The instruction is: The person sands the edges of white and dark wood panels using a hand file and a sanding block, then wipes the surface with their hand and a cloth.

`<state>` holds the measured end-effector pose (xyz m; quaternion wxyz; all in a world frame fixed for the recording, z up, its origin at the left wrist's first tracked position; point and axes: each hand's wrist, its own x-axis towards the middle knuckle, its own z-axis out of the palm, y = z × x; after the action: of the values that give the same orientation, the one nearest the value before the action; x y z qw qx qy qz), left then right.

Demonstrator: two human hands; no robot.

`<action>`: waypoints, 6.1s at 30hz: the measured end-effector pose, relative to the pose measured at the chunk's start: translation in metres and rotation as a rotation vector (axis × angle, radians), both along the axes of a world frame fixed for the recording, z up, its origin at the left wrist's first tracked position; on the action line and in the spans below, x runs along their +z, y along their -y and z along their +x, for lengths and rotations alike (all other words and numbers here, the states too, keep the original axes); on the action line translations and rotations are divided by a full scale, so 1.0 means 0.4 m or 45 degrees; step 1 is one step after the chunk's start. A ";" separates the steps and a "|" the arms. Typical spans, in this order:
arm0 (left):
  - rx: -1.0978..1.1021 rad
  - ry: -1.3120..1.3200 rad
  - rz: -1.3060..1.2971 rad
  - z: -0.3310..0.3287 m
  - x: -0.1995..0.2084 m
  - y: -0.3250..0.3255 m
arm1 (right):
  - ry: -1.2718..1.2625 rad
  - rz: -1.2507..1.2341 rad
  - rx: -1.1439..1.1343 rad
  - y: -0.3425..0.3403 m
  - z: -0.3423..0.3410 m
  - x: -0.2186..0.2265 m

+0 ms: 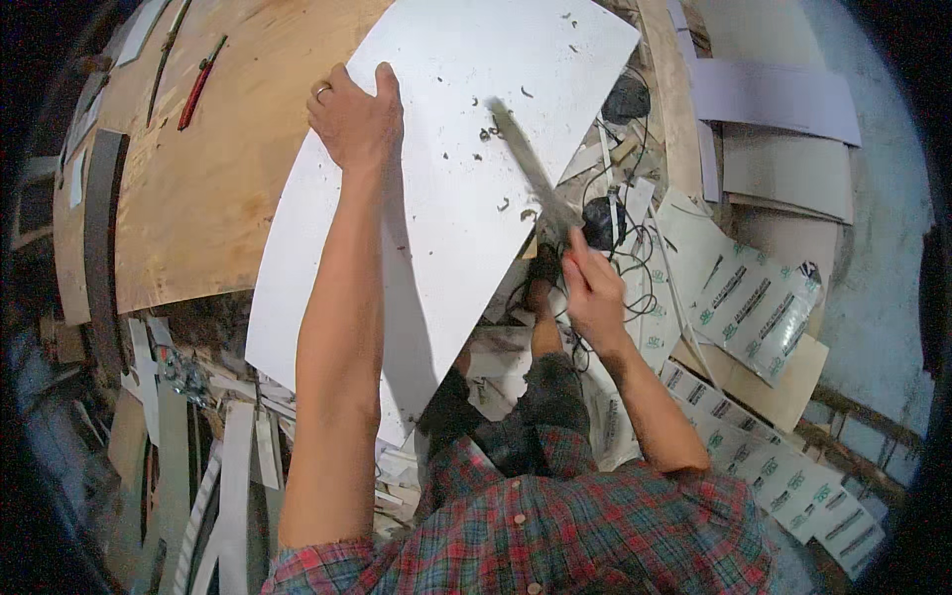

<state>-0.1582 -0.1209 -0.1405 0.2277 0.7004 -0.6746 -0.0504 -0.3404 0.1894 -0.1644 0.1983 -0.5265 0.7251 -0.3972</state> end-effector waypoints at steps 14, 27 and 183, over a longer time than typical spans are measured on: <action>-0.395 -0.024 0.110 0.192 0.000 -0.017 | -0.115 0.245 0.050 -0.419 0.120 0.056; -0.343 0.052 -0.124 0.262 -0.033 -0.087 | -0.487 -0.011 0.230 -0.022 0.039 0.065; -0.346 -1.301 1.076 0.941 -0.129 -0.568 | -0.148 0.952 -0.733 -0.711 0.760 -0.200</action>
<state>0.2181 0.1065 -0.1923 0.2164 0.5263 -0.4867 -0.6627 -0.0364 0.4738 -0.2444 0.2150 -0.2181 0.9446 -0.1176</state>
